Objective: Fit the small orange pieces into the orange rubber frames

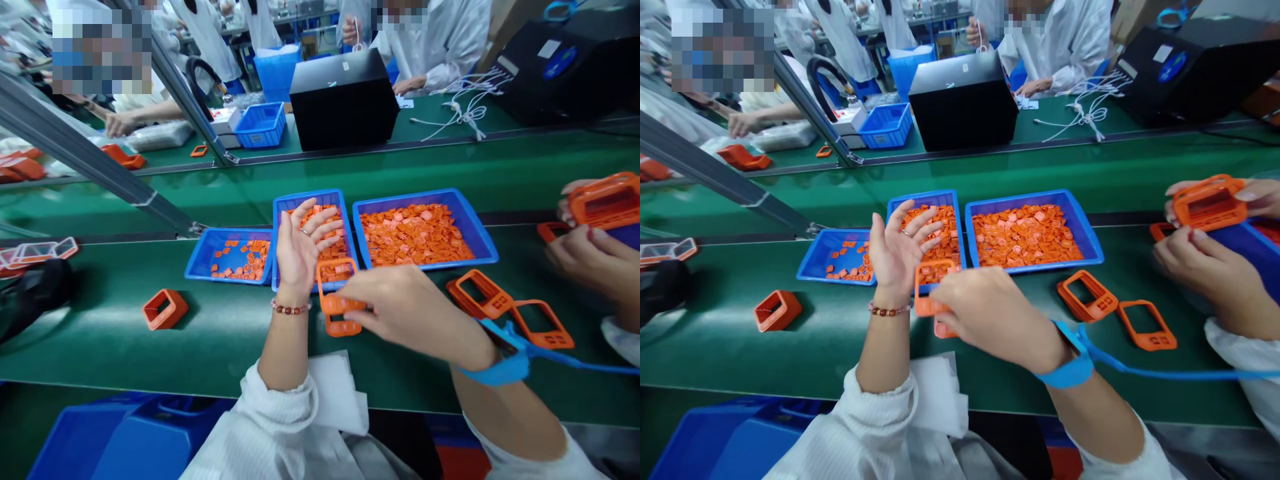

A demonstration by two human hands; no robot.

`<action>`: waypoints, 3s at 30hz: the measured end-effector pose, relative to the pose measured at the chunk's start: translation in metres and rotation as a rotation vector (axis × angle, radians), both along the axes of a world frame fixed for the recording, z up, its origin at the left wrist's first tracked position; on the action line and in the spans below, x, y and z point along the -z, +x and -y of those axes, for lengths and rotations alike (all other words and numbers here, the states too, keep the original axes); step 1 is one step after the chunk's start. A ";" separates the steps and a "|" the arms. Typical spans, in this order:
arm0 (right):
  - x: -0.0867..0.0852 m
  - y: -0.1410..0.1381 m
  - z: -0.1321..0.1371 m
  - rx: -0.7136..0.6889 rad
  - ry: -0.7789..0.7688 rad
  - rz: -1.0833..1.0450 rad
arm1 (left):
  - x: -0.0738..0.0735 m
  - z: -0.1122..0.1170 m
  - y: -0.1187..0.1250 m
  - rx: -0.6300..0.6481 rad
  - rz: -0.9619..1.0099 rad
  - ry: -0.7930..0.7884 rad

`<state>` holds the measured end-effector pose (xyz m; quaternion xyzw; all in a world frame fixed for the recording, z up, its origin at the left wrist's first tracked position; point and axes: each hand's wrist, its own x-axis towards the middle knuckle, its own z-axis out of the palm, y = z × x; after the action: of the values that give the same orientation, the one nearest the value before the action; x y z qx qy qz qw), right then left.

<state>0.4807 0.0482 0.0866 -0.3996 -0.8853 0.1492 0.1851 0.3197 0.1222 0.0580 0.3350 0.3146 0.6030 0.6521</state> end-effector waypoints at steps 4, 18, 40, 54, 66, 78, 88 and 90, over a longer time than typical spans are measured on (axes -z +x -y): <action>0.027 -0.010 0.030 0.005 -0.089 0.200 | 0.002 -0.003 -0.005 -0.043 0.021 -0.006; 0.054 0.047 0.028 0.172 -0.143 0.370 | 0.006 -0.006 -0.003 -0.115 0.012 -0.028; -0.007 0.003 -0.026 0.080 0.402 -0.310 | 0.002 0.013 -0.001 0.388 0.016 0.134; 0.055 -0.039 -0.090 0.279 0.106 -0.171 | 0.015 -0.019 -0.011 -0.246 0.160 -0.164; 0.074 -0.058 -0.089 0.132 -0.118 0.304 | 0.013 -0.013 -0.012 -0.448 0.194 -0.051; 0.057 -0.034 -0.088 0.151 -0.084 -0.066 | 0.009 -0.014 -0.016 -0.445 0.178 -0.140; 0.034 -0.026 -0.069 0.205 -0.226 -0.967 | 0.012 -0.010 0.000 -0.261 0.180 -0.179; 0.035 -0.032 -0.067 0.230 -0.090 -0.937 | 0.012 -0.009 0.004 -0.223 0.197 -0.193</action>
<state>0.4486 0.1152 0.0511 -0.3922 -0.6497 0.3299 0.5615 0.3238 0.1315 0.0462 0.1731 0.3408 0.6684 0.6380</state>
